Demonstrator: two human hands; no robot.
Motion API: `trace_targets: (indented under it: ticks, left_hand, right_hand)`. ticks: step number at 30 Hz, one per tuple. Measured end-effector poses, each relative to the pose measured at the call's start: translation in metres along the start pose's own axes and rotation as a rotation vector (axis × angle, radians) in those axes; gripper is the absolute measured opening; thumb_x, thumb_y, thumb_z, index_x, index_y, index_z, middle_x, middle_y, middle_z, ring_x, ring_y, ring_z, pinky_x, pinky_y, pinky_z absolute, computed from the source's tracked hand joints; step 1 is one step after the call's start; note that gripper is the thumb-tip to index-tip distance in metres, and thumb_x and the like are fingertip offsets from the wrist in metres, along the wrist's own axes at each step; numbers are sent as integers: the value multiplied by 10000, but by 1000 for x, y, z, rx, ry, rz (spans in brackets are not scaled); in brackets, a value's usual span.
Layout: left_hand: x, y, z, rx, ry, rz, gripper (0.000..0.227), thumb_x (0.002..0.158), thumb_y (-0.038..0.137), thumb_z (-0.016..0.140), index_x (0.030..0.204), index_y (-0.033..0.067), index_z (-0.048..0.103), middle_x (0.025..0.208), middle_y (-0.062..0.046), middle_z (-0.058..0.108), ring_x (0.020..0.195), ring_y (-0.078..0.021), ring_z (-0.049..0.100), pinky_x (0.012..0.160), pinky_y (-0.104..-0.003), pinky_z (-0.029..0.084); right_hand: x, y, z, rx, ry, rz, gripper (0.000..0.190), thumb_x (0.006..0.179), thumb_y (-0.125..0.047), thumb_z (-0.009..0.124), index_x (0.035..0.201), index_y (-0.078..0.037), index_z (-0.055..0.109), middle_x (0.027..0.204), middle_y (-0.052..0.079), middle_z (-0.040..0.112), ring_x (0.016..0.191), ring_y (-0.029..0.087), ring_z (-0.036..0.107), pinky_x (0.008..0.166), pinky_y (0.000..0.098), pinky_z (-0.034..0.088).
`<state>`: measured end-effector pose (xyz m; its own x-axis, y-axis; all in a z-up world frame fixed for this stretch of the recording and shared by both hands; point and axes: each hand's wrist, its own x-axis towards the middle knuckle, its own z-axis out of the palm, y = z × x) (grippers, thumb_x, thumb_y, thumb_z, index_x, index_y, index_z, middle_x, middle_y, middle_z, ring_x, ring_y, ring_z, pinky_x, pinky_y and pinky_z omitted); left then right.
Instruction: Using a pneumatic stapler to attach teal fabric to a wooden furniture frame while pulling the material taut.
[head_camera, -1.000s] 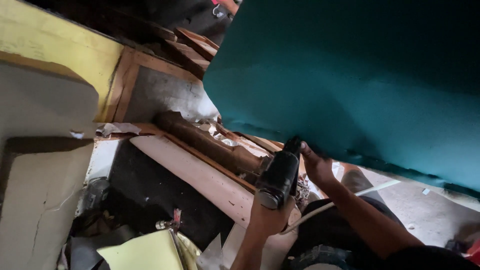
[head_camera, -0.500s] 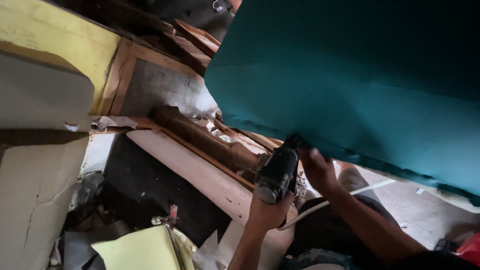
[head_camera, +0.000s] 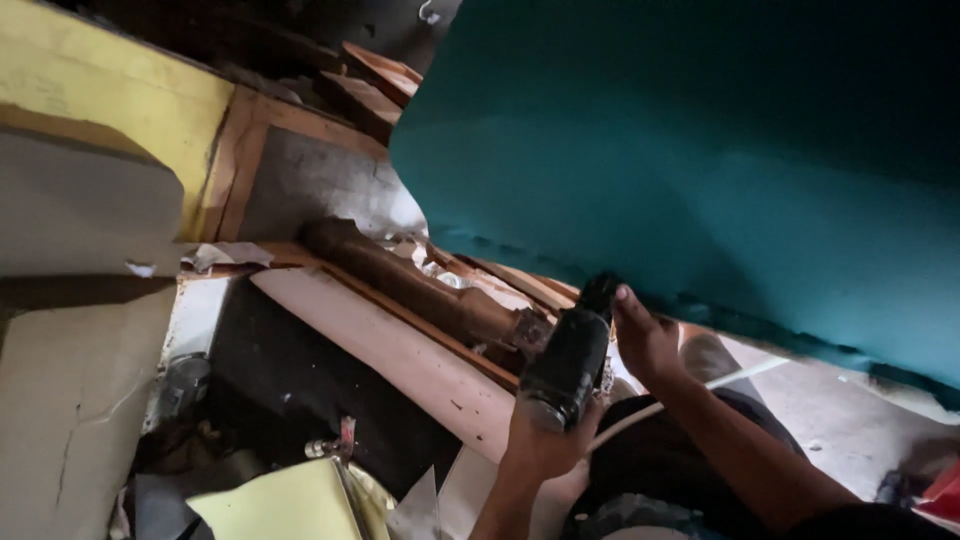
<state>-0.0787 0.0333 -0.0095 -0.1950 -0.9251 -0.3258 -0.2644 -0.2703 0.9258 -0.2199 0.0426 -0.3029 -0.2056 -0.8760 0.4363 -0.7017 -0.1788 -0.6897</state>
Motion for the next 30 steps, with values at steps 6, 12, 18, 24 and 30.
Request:
trace_targets:
  ticks: [6, 12, 18, 24, 30]
  left_hand:
    - [-11, -13, 2, 245, 90, -182, 758, 799, 324, 830, 1434, 64, 506, 1342, -122, 720, 1311, -278, 674, 1125, -397, 510]
    - [-8, -31, 3, 349, 39, -126, 708, 811, 337, 839, 1390, 91, 513, 1296, -130, 696, 1257, -302, 674, 1073, -423, 535]
    - [-11, -48, 2, 369, -6, -380, 682, 784, 279, 863, 1355, 139, 517, 1233, -78, 734, 1154, -258, 724, 966, -366, 594]
    - [-17, -58, 2, 437, -46, -364, 788, 814, 315, 847, 1430, 117, 396, 1276, -67, 701, 1197, -254, 679, 997, -357, 579]
    - [-21, -46, 1, 489, -11, -454, 858, 767, 400, 871, 1447, 122, 429, 1293, -72, 675, 1174, -257, 691, 987, -387, 577]
  right_hand:
    - [95, -98, -63, 961, 26, 1064, 607, 889, -359, 733, 1361, 2, 611, 1407, 71, 636, 1301, 196, 568, 1195, 365, 435]
    - [76, -77, -54, 794, -115, 1074, 463, 932, -414, 681, 1232, -62, 670, 1332, 54, 671, 1245, 189, 575, 1174, 369, 423]
    - [80, -80, -54, 1202, -1, 1084, 715, 879, -282, 709, 1477, 14, 452, 1464, 119, 578, 1308, 252, 558, 1215, 418, 416]
    - [86, -69, -71, 1067, -226, 784, 491, 919, -389, 677, 1190, -95, 393, 1160, 59, 490, 1038, 223, 516, 936, 402, 516]
    - [-91, 89, 37, 423, -192, 322, 254, 997, -224, 687, 1197, -68, 704, 1222, -7, 694, 1127, 124, 631, 1063, 333, 468]
